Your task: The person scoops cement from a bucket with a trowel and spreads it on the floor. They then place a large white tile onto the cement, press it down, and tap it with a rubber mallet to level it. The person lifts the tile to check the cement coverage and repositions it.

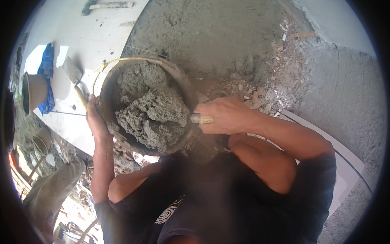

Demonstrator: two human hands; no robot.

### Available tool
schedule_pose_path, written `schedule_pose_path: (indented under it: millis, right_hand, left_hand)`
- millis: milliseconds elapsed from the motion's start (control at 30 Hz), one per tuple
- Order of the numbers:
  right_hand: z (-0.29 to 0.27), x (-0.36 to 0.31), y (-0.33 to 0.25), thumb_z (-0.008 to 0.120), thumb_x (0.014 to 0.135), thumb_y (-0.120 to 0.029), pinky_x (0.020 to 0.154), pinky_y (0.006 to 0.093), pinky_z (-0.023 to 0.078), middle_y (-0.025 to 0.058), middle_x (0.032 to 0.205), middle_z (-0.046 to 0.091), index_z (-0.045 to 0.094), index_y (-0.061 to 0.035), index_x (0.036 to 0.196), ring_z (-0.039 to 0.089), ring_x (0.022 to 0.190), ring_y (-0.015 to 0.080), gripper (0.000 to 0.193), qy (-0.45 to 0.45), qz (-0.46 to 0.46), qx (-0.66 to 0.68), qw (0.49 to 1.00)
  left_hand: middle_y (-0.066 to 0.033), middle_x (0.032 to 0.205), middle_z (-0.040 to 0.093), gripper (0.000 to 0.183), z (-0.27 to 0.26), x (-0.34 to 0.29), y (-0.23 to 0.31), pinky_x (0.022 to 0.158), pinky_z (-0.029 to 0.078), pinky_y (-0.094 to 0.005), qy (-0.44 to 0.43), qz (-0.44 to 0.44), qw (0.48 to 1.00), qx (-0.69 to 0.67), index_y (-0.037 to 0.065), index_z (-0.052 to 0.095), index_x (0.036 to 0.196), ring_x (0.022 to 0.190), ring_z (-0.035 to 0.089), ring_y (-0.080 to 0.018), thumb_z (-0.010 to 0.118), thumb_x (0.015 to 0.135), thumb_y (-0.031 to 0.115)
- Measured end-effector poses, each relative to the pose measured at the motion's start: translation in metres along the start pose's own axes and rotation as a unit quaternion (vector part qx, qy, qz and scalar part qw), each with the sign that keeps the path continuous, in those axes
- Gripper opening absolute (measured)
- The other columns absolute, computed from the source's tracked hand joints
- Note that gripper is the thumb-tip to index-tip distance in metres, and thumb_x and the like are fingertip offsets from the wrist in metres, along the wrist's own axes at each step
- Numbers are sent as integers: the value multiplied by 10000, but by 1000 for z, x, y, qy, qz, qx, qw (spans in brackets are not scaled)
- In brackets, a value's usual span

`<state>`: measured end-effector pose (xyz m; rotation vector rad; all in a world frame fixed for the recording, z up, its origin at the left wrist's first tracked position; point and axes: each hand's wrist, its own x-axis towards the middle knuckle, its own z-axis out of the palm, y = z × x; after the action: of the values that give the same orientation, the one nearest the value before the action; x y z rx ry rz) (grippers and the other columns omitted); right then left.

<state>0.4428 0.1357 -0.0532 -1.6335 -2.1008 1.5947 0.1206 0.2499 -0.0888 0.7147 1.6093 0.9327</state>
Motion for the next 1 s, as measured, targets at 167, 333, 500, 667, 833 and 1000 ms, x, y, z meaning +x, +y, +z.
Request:
schedule_pose_path:
  millis: [167, 333, 500, 667, 833, 1000]
  right_hand:
    - [-42, -62, 29, 646, 766, -299, 639, 451, 470, 199, 752, 621, 615, -55, 1059, 613, 713, 365, 383, 98, 83, 105, 986]
    - [-82, -112, 83, 631, 812, -299, 680, 380, 496, 152, 821, 644, 590, 14, 1132, 635, 758, 191, 449, 309, 298, 176, 886]
    - [-140, -90, 184, 610, 844, -222, 852, 441, 501, 222, 1048, 635, 476, 23, 1282, 640, 970, 350, 520, 525, 453, -47, 719]
    - [-190, -11, 317, 548, 859, -253, 911, 492, 449, 304, 1032, 601, 359, 29, 1336, 593, 998, 444, 586, 578, 517, -121, 620]
    - [-227, -61, 364, 546, 859, -336, 797, 462, 496, 229, 932, 625, 505, 52, 1190, 635, 932, 360, 511, 602, 443, -34, 663]
    - [-299, -88, 358, 418, 923, -458, 963, 421, 414, 298, 1194, 575, 541, 72, 1209, 545, 1136, 388, 615, 392, 453, 73, 797]
  left_hand:
    - [-113, 1015, 604, 422, 17, 6, 6, 796, 483, -304, -19, -24, 999, -15, -31, 551, 1125, 898, 600, -191, 433, 953, 335]
    - [-94, 1047, 561, 429, 17, 12, 2, 870, 442, -310, -17, -31, 999, 4, -31, 532, 1136, 966, 548, -195, 444, 952, 347]
    - [-115, 1091, 558, 433, 18, 16, -2, 897, 436, -330, 11, 12, 999, 38, -46, 527, 1150, 1003, 539, -209, 418, 965, 331]
    - [-125, 1088, 563, 416, 15, 20, -1, 883, 449, -332, -44, -7, 999, 15, -43, 531, 1147, 1000, 547, -214, 408, 973, 314]
    - [-133, 1098, 562, 453, 8, 20, -2, 897, 439, -335, -40, -10, 999, 26, -49, 522, 1165, 1018, 541, -230, 390, 974, 339]
    - [-140, 1124, 549, 460, 0, 19, -3, 911, 420, -338, -18, 3, 995, 101, -54, 527, 1157, 1047, 518, -233, 379, 980, 343]
